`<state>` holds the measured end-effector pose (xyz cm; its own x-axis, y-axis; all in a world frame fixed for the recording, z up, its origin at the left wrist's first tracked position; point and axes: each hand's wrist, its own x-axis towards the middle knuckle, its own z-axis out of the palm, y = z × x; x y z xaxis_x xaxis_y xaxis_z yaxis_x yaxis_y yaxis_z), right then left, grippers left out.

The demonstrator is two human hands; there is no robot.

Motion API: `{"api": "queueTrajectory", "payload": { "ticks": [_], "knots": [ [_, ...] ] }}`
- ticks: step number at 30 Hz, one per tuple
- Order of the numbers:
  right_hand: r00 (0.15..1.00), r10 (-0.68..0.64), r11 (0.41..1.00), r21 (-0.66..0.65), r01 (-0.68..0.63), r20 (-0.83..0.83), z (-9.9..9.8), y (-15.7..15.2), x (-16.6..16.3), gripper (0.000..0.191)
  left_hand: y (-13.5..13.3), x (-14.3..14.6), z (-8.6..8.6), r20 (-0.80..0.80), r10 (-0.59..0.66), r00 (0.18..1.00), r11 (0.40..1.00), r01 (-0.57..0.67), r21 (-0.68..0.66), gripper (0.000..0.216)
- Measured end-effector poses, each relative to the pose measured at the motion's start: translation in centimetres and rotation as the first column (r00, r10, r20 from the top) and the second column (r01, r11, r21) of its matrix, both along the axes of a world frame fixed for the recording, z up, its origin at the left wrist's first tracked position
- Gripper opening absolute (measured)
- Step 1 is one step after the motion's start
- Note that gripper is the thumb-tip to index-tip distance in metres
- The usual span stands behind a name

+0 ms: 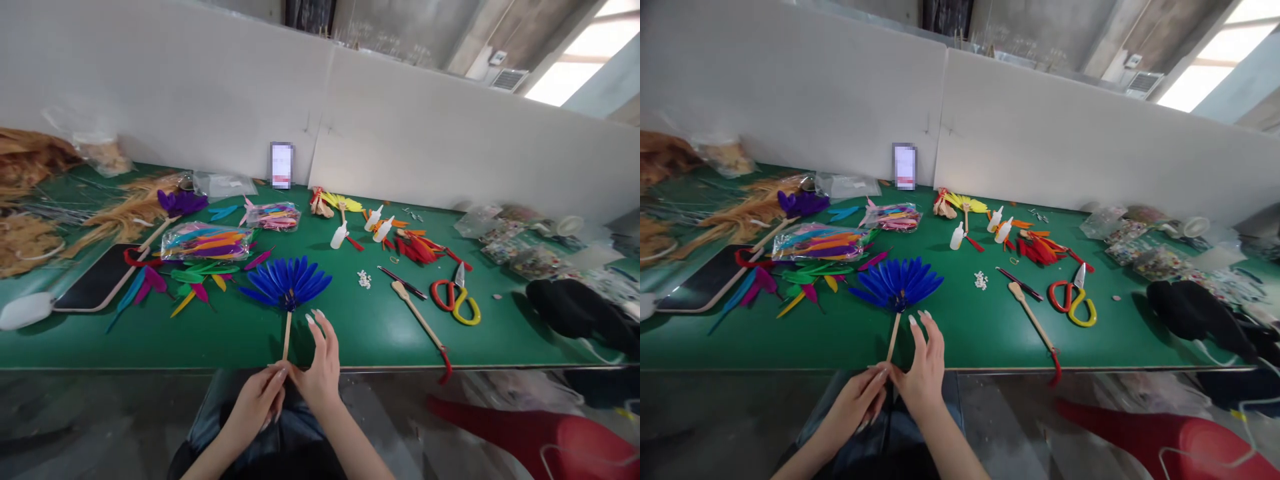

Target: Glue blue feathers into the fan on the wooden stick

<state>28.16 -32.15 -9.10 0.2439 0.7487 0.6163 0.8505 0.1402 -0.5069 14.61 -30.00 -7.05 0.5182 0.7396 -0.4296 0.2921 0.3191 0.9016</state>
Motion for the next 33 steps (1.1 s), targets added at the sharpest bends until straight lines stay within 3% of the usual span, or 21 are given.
{"api": "queueTrajectory", "payload": {
  "ticks": [5, 10, 13, 16, 18, 21, 25, 28, 33],
  "knots": [
    [0.999, 0.009, 1.0, 0.02, -0.008, -0.048, -0.1, -0.4, -0.2, 0.07, -0.7, -0.1, -0.3, -0.012, 0.037, 0.999, 0.998, -0.036, 0.043, 0.059],
    [0.918, 0.103, 0.994, 0.063, -0.085, -0.382, 0.9, -1.0, -0.6, 0.061, -0.9, -0.6, 0.6, 0.038, 0.013, 0.999, 0.996, -0.016, 0.092, 0.051],
    [0.73, 0.215, 0.973, 0.073, -0.221, -0.649, 2.4, -0.1, -0.5, 0.05, -0.4, -0.7, 1.5, 0.059, -0.033, 0.998, 0.979, 0.021, 0.203, 0.046],
    [0.46, 0.325, 0.888, 0.1, -0.449, -0.826, 4.1, 1.7, -0.3, 0.056, 0.1, -0.5, 2.0, 0.055, -0.075, 0.996, 0.966, 0.059, 0.252, 0.045],
    [0.321, 0.32, 0.864, 0.134, -0.486, -0.891, 5.1, 2.9, -0.3, 0.058, 0.3, -0.1, 2.1, 0.06, -0.079, 0.995, 0.968, 0.062, 0.241, 0.043],
    [0.212, 0.223, 0.899, 0.117, -0.422, -0.951, 6.3, 4.2, -0.3, 0.053, 0.5, 0.5, 2.3, 0.047, -0.1, 0.994, 0.964, 0.085, 0.254, 0.042],
    [0.166, 0.16, 0.928, 0.091, -0.362, -0.973, 7.0, 4.8, 0.1, 0.036, 0.6, 1.1, 2.6, 0.009, -0.134, 0.991, 0.935, 0.123, 0.334, 0.04],
    [0.158, 0.123, 0.936, 0.062, -0.346, -0.98, 7.0, 4.8, 0.7, 0.034, 1.1, 1.1, 2.7, 0.017, -0.15, 0.988, 0.919, 0.134, 0.37, 0.042],
    [0.112, 0.091, 0.946, 0.051, -0.322, -0.989, 7.1, 4.6, 1.6, 0.034, 4.4, 0.1, 3.6, 0.078, 0.054, 0.995, 0.984, -0.067, 0.165, 0.058]
  ]
}}
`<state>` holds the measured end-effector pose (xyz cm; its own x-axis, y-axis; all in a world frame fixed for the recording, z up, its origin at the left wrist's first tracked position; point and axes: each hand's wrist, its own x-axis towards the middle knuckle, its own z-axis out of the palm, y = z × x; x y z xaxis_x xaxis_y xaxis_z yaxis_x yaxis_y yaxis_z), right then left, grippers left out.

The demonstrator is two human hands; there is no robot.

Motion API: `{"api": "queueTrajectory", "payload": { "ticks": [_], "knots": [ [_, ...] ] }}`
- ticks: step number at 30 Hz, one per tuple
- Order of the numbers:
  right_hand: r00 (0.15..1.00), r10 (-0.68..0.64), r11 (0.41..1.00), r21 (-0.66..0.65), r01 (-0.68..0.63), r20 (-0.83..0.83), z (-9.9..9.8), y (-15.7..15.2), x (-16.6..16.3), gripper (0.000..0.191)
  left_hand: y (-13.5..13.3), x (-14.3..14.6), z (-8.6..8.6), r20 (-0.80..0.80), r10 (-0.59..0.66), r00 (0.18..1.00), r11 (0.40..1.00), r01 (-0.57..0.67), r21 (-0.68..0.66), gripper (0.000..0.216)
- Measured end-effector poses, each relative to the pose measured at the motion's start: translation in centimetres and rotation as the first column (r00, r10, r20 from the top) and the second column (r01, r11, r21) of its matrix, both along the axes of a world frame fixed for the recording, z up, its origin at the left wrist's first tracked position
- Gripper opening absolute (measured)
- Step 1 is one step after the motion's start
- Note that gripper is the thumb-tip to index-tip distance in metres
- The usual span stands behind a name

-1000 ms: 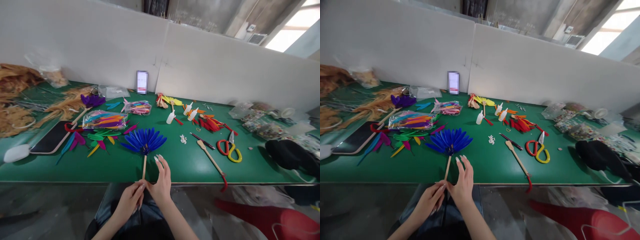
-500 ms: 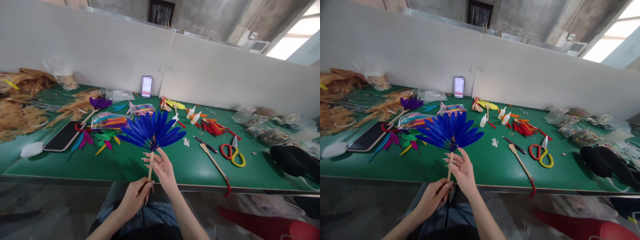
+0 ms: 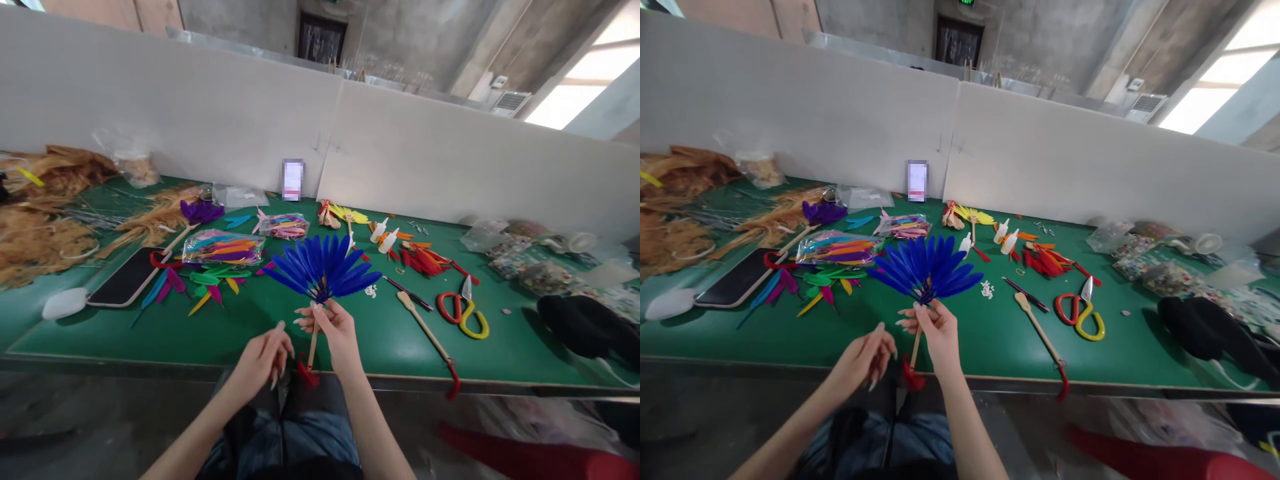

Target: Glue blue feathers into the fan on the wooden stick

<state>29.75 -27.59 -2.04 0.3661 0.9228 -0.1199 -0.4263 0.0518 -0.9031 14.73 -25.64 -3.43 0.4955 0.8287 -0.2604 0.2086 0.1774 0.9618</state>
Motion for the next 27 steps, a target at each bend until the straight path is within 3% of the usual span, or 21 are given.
{"api": "queueTrajectory", "payload": {
  "ticks": [3, 8, 20, 27],
  "knots": [
    [1.0, -0.001, 1.0, -0.014, 0.001, -0.002, 0.0, -0.2, 0.3, 0.034, 2.6, -0.2, 1.2, 0.068, 0.106, 0.992, 0.993, -0.109, 0.035, 0.055],
    [1.0, 0.013, 0.999, -0.035, -0.013, -0.007, -0.2, -0.4, 0.3, 0.035, 5.1, 1.3, 1.7, 0.134, 0.154, 0.979, 0.976, -0.172, 0.134, 0.05],
    [0.997, 0.066, 0.997, -0.039, -0.068, -0.036, -1.1, -0.6, 0.0, 0.031, 5.4, 2.8, 1.5, 0.166, 0.335, 0.927, 0.88, -0.371, 0.295, 0.039],
    [0.997, 0.071, 0.996, -0.061, -0.072, -0.021, -1.1, -0.5, 0.0, 0.036, 5.2, 3.2, 1.5, 0.206, 0.339, 0.918, 0.877, -0.388, 0.284, 0.039]
  ]
}}
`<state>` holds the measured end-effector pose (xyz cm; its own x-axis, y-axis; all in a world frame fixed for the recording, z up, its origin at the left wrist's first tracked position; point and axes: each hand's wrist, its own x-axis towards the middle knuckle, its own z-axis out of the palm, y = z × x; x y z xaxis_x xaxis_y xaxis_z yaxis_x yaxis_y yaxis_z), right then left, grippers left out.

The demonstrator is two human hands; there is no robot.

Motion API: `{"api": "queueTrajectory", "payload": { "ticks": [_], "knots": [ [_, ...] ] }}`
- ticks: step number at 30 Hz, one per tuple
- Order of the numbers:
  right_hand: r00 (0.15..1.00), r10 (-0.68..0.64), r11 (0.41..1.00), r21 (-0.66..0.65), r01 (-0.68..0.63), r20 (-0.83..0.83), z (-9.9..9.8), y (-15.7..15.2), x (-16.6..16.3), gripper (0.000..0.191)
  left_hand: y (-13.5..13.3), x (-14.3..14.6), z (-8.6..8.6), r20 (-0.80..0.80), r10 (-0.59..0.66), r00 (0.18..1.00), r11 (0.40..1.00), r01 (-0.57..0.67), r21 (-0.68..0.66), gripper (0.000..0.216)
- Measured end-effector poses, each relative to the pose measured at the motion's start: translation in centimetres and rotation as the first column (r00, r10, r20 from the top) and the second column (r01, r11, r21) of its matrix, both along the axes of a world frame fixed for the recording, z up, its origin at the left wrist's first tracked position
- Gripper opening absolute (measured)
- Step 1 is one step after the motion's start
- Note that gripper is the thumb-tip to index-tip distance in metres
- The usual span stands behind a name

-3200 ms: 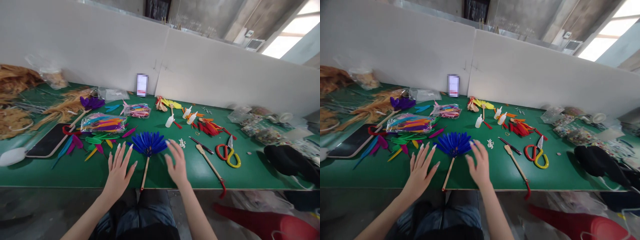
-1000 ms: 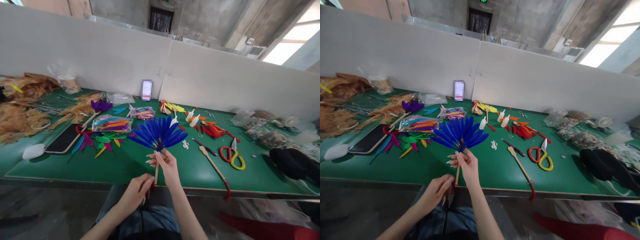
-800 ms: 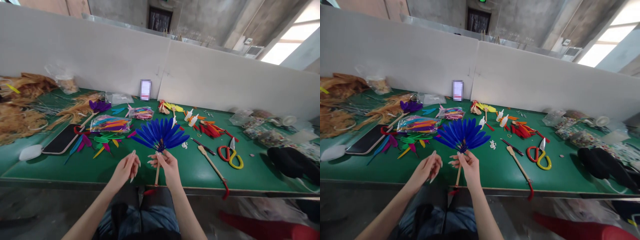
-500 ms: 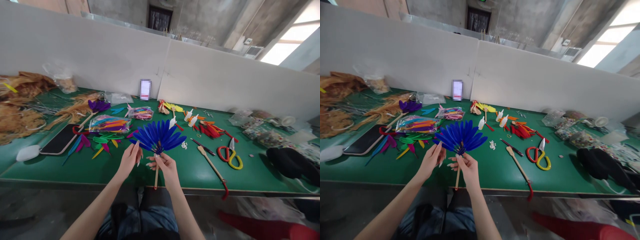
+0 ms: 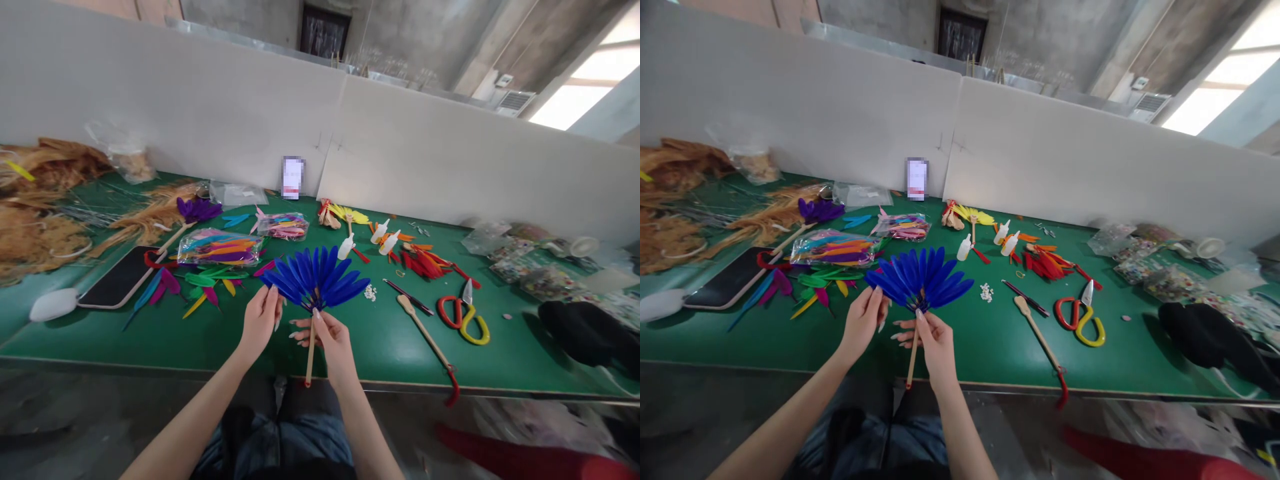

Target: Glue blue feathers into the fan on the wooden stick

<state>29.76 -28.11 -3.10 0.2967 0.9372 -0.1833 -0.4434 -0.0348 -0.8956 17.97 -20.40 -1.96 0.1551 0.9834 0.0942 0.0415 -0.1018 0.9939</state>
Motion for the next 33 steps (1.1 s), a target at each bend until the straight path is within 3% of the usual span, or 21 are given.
{"api": "queueTrajectory", "payload": {
  "ticks": [8, 17, 23, 28, 31, 33],
  "knots": [
    [0.999, -0.034, 0.999, -0.02, 0.033, -0.009, -0.3, 0.0, 0.0, 0.036, -0.3, 0.2, -0.9, 0.1, -0.06, 0.993, 0.997, 0.065, -0.049, 0.045],
    [0.998, -0.065, 0.998, -0.02, 0.065, -0.017, 0.0, 0.1, 0.6, 0.036, -2.8, -0.2, -1.2, 0.133, -0.258, 0.957, 0.938, 0.281, -0.201, 0.049],
    [0.998, -0.062, 0.998, 0.028, 0.063, -0.013, 1.8, 0.6, 1.1, 0.034, -5.0, -1.0, -0.9, 0.115, -0.53, 0.84, 0.775, 0.534, -0.338, 0.051],
    [0.998, -0.06, 0.996, 0.064, 0.062, -0.028, 3.5, 1.2, 0.8, 0.032, -5.7, -1.1, 0.3, 0.007, -0.723, 0.691, 0.651, 0.684, -0.33, 0.046],
    [0.998, -0.067, 0.996, 0.063, 0.068, -0.017, 3.7, 1.2, 0.7, 0.032, -5.8, -0.8, 0.6, 0.001, -0.806, 0.592, 0.555, 0.756, -0.346, 0.04],
    [0.998, -0.064, 0.996, 0.057, 0.064, -0.01, 3.7, 1.1, 0.8, 0.033, -5.9, -0.7, 0.3, 0.004, -0.819, 0.574, 0.534, 0.765, -0.359, 0.038]
  ]
}}
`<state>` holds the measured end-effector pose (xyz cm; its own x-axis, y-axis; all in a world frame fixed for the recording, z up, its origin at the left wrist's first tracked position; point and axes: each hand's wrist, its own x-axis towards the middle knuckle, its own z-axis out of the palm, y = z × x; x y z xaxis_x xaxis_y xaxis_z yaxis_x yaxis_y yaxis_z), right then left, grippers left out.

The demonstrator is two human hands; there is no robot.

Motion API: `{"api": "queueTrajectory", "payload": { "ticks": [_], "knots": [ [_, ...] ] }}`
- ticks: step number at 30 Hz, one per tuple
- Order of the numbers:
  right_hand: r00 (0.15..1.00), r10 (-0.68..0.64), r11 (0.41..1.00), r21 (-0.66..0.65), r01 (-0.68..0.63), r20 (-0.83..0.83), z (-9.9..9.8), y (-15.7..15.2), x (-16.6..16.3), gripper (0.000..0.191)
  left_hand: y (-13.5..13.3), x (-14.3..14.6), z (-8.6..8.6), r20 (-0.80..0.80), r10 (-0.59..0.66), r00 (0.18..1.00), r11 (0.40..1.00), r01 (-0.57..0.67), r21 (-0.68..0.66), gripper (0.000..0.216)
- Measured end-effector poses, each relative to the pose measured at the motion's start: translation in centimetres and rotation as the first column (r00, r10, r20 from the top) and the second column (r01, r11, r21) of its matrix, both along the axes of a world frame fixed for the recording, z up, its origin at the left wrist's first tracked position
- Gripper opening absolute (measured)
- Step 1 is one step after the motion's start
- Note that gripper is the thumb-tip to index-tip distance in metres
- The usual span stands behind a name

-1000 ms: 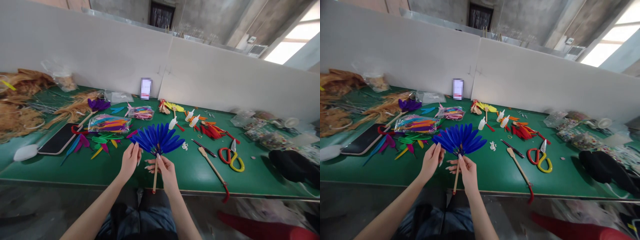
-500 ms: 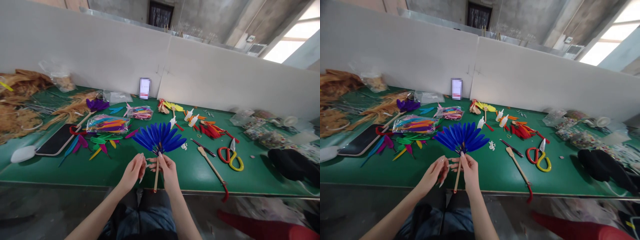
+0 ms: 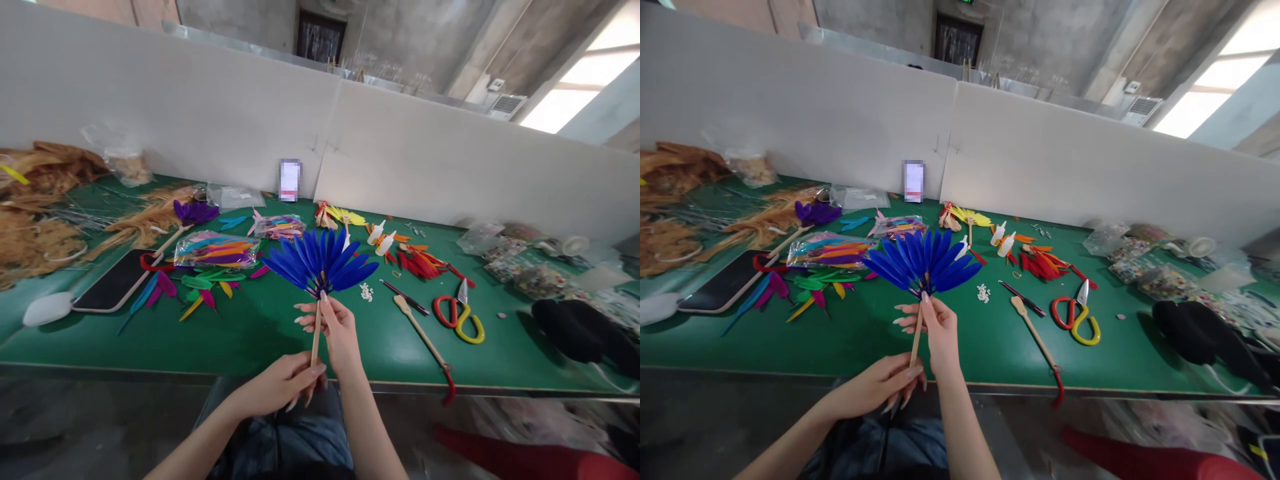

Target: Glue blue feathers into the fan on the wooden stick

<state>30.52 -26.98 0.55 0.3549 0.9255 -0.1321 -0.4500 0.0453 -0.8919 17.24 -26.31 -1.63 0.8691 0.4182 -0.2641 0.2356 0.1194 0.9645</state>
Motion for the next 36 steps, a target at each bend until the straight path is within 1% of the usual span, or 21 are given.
{"api": "queueTrajectory", "payload": {
  "ticks": [4, 9, 13, 16, 18, 20, 22, 26, 31, 36],
  "knots": [
    [1.0, 0.008, 1.0, -0.011, -0.008, 0.017, -0.3, -0.1, 0.2, 0.035, -0.1, 0.1, -0.7, -0.002, 0.018, 1.0, 0.999, -0.018, -0.037, 0.037],
    [0.999, 0.021, 1.0, -0.021, -0.02, 0.045, -0.5, 0.0, 0.4, 0.037, -0.4, 0.2, -0.9, 0.019, 0.033, 0.999, 0.993, -0.03, -0.111, 0.039],
    [0.996, 0.062, 0.998, -0.001, -0.062, 0.059, -0.6, 0.0, 0.5, 0.038, -0.5, 0.2, -0.8, -0.011, 0.051, 0.999, 0.994, -0.052, -0.099, 0.04],
    [0.989, 0.125, 0.992, 0.003, -0.126, 0.08, -0.4, -0.2, 0.6, 0.039, -0.6, 0.0, -0.3, -0.038, 0.052, 0.998, 0.998, -0.053, -0.04, 0.039],
    [0.987, 0.145, 0.989, 0.016, -0.146, 0.067, -0.1, -0.4, 0.5, 0.033, -0.7, 0.0, 0.1, -0.033, 0.065, 0.997, 0.998, -0.065, 0.011, 0.036],
    [0.986, 0.158, 0.987, 0.034, -0.16, 0.048, 0.4, -0.5, 0.4, 0.027, -0.8, 0.0, 0.6, -0.02, 0.101, 0.995, 0.993, -0.099, 0.059, 0.032],
    [0.984, 0.174, 0.983, 0.049, -0.176, 0.04, 0.8, -0.7, 0.3, 0.027, -0.9, 0.1, 0.9, -0.013, 0.148, 0.989, 0.984, -0.146, 0.103, 0.03],
    [0.982, 0.183, 0.981, 0.056, -0.186, 0.046, 1.3, -0.7, 0.2, 0.038, -1.3, 0.2, 1.2, -0.005, 0.247, 0.969, 0.944, -0.239, 0.228, 0.034],
    [0.973, 0.229, 0.972, 0.055, -0.231, 0.027, 1.2, -0.7, 0.2, 0.037, -1.9, 0.4, 0.9, -0.015, 0.33, 0.944, 0.881, -0.302, 0.365, 0.037],
    [0.954, 0.298, 0.952, 0.086, -0.295, -0.033, 1.2, -0.8, 0.1, 0.035, -2.1, 0.5, 0.4, -0.038, 0.379, 0.925, 0.833, -0.323, 0.449, 0.035]
  ]
}}
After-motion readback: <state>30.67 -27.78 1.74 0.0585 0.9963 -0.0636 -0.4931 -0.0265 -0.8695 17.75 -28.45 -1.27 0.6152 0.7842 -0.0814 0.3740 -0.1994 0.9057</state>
